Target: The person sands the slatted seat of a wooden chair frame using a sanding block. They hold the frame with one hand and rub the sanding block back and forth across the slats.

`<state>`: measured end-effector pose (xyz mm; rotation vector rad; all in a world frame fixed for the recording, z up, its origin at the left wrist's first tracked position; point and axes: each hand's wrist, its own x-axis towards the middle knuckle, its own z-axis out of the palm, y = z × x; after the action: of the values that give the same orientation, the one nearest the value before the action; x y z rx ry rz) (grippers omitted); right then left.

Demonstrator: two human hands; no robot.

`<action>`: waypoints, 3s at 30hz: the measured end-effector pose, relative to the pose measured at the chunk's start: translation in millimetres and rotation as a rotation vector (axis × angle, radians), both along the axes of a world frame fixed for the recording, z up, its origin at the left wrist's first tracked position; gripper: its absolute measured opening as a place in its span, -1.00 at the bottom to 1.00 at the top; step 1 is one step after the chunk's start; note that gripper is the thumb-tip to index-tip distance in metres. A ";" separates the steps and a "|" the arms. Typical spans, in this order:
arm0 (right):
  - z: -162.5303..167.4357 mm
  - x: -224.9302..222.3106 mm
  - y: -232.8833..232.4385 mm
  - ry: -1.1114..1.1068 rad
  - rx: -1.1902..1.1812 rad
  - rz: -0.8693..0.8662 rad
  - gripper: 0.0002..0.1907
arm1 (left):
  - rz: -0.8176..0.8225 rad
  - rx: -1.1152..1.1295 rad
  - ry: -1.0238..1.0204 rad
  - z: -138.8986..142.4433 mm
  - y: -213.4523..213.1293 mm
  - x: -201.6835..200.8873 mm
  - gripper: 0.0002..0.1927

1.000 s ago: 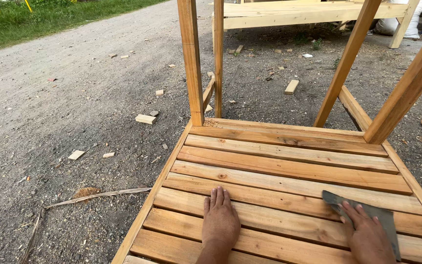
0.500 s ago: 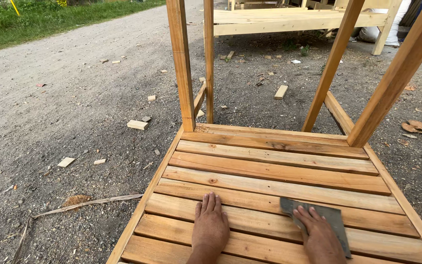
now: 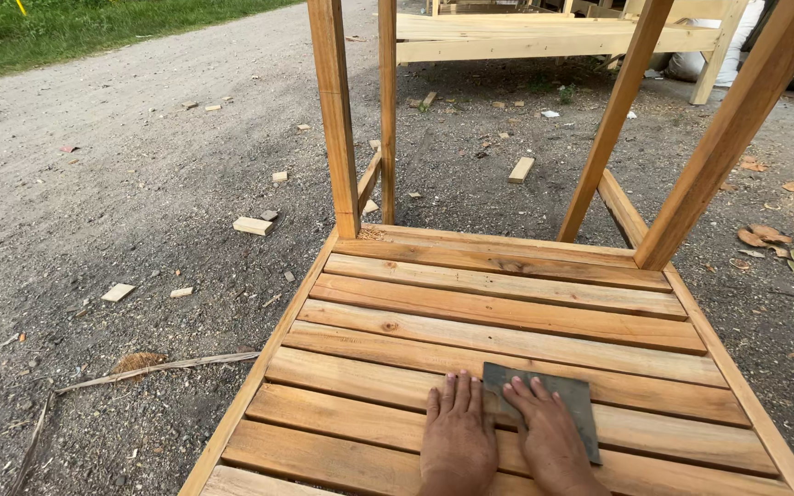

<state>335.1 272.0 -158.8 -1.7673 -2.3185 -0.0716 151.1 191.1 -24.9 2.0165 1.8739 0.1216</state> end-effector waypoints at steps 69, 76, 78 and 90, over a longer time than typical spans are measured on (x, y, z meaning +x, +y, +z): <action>64.2 1.3 -23.3 -0.044 -0.410 -0.112 -0.39 | 0.252 0.013 -0.033 -20.5 14.0 -1.5 -0.32; 77.7 109.4 3.9 0.014 -0.105 -0.517 -0.49 | 0.210 0.012 -0.086 -23.2 16.4 4.0 -0.35; 61.5 69.4 2.5 -0.006 -0.135 -0.437 -0.45 | 0.201 -0.038 -0.066 -21.6 16.8 4.6 -0.35; 60.4 190.1 25.9 -0.007 -0.125 -0.644 -0.47 | 0.187 -0.093 -0.018 -11.2 17.3 6.4 -0.37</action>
<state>525.2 297.9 -98.4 -2.5038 -1.6936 -0.0371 157.6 208.4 -36.1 1.7723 2.0151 0.1003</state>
